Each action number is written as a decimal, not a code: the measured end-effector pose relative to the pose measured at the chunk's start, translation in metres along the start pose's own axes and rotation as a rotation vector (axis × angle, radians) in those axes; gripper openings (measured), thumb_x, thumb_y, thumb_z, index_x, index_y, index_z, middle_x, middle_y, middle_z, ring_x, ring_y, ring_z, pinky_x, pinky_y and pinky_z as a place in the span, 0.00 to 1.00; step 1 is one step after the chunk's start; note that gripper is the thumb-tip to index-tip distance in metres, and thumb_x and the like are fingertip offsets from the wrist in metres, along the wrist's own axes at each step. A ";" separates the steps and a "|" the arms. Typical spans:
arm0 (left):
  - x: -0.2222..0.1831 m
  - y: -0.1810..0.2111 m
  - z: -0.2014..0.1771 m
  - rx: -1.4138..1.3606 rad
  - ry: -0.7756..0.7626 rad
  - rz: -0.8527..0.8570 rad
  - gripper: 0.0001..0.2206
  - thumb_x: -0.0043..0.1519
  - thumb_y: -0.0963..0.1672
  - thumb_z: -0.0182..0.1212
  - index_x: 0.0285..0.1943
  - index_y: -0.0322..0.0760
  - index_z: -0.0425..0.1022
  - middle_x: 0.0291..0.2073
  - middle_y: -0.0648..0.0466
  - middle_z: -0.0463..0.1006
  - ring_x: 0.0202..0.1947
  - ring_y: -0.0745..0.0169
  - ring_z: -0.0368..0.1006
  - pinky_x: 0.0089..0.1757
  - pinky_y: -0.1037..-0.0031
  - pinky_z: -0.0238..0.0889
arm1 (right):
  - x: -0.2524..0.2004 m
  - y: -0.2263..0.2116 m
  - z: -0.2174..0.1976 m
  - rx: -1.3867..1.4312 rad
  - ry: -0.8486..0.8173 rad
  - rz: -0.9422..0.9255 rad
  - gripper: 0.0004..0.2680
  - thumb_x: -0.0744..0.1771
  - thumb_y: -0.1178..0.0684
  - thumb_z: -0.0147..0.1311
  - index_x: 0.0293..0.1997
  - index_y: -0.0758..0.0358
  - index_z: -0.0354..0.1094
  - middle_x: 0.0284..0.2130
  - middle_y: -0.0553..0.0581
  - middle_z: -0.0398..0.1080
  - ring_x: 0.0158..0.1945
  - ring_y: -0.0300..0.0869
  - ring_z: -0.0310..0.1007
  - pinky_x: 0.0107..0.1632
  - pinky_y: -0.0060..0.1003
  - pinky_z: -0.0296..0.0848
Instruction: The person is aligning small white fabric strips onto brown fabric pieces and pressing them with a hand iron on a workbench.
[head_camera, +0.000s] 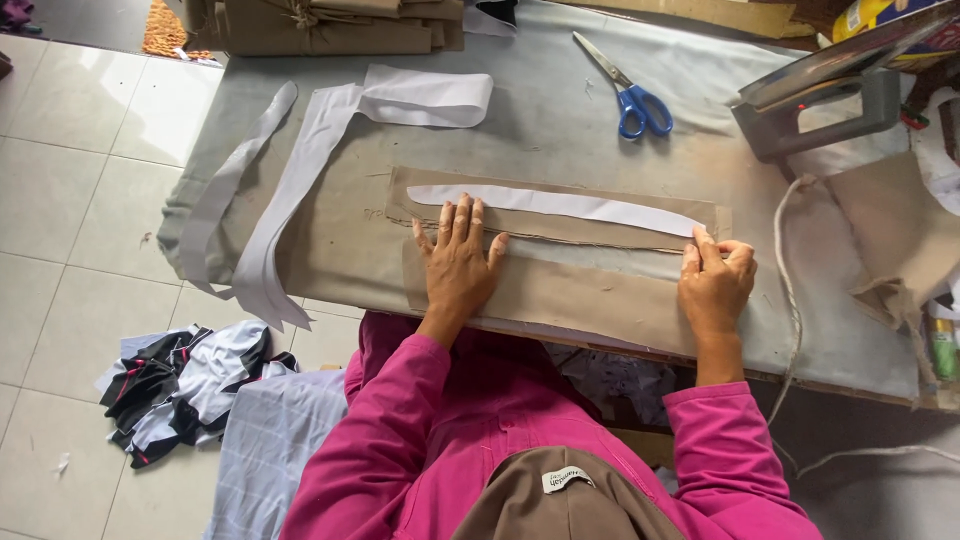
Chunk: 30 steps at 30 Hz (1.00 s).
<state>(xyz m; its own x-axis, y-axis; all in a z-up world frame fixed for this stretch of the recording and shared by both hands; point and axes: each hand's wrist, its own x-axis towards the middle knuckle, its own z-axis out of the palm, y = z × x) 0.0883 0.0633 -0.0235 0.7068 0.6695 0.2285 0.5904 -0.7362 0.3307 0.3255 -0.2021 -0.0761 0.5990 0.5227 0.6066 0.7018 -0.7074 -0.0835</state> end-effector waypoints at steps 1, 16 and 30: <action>-0.001 -0.001 -0.004 -0.004 -0.002 0.004 0.27 0.62 0.57 0.38 0.66 0.43 0.59 0.64 0.50 0.60 0.65 0.53 0.51 0.59 0.41 0.24 | 0.001 -0.003 0.001 -0.005 0.000 0.003 0.11 0.63 0.53 0.60 0.49 0.51 0.74 0.36 0.57 0.60 0.40 0.51 0.66 0.43 0.42 0.64; -0.002 0.003 -0.005 0.034 -0.064 0.049 0.29 0.64 0.57 0.35 0.68 0.40 0.58 0.64 0.46 0.60 0.66 0.47 0.51 0.57 0.38 0.28 | 0.000 0.028 0.000 0.329 0.075 0.432 0.09 0.63 0.58 0.54 0.44 0.51 0.74 0.32 0.55 0.64 0.39 0.48 0.69 0.45 0.38 0.67; -0.004 0.003 -0.001 0.050 -0.026 0.034 0.26 0.66 0.55 0.37 0.68 0.39 0.58 0.65 0.47 0.60 0.65 0.47 0.52 0.58 0.39 0.28 | 0.089 0.072 0.019 0.633 -0.005 0.706 0.04 0.59 0.54 0.54 0.31 0.50 0.73 0.23 0.52 0.70 0.28 0.37 0.69 0.30 0.30 0.69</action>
<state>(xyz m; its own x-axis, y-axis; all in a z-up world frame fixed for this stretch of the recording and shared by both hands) 0.0870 0.0585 -0.0219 0.7361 0.6418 0.2150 0.5844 -0.7629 0.2767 0.4367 -0.1979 -0.0432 0.9656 0.0762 0.2488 0.2547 -0.4724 -0.8438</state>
